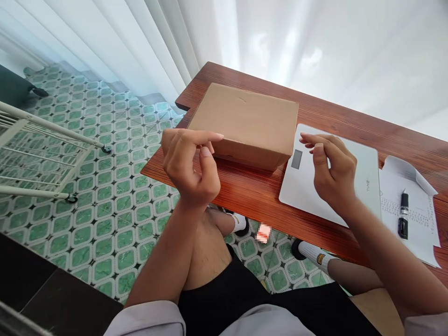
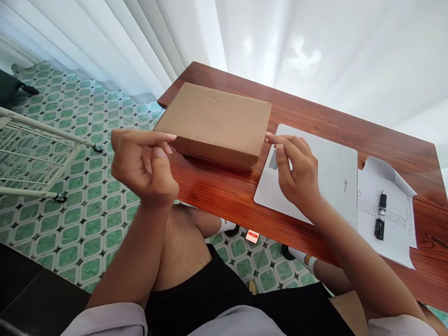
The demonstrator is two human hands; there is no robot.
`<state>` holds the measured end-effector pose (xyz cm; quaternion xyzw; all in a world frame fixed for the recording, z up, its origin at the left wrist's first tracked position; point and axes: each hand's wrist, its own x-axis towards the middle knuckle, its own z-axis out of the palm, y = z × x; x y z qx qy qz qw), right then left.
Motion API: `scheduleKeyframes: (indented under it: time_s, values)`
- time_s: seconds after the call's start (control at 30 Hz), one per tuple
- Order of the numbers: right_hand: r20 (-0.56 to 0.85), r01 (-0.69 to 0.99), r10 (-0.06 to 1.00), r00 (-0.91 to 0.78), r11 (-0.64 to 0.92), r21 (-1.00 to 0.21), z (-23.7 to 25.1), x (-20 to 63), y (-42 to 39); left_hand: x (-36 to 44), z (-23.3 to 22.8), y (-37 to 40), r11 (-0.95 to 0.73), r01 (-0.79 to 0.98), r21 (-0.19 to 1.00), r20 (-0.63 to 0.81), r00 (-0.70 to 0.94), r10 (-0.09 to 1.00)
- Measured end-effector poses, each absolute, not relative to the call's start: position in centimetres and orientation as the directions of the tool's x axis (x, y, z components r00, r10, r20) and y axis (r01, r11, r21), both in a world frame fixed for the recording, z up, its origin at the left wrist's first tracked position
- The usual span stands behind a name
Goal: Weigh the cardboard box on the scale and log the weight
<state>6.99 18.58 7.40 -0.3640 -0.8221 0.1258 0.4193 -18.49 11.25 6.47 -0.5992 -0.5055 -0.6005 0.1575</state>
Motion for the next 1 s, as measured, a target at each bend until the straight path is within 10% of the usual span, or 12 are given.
scheduleKeyframes:
  time_s: [0.43,1.0]
  values:
    - [0.564,0.485,0.756,-0.333,0.650,-0.585,7.1,4.4,18.6,-20.1,5.3,12.3,-0.283,0.836,0.470,0.862,-0.368,0.348]
    - [0.195,0.487,0.928,-0.316,0.335,-0.806,4.4,2.7,18.9,-24.4,1.0,14.0,-0.318,0.225,0.921,0.388,-0.474,0.790]
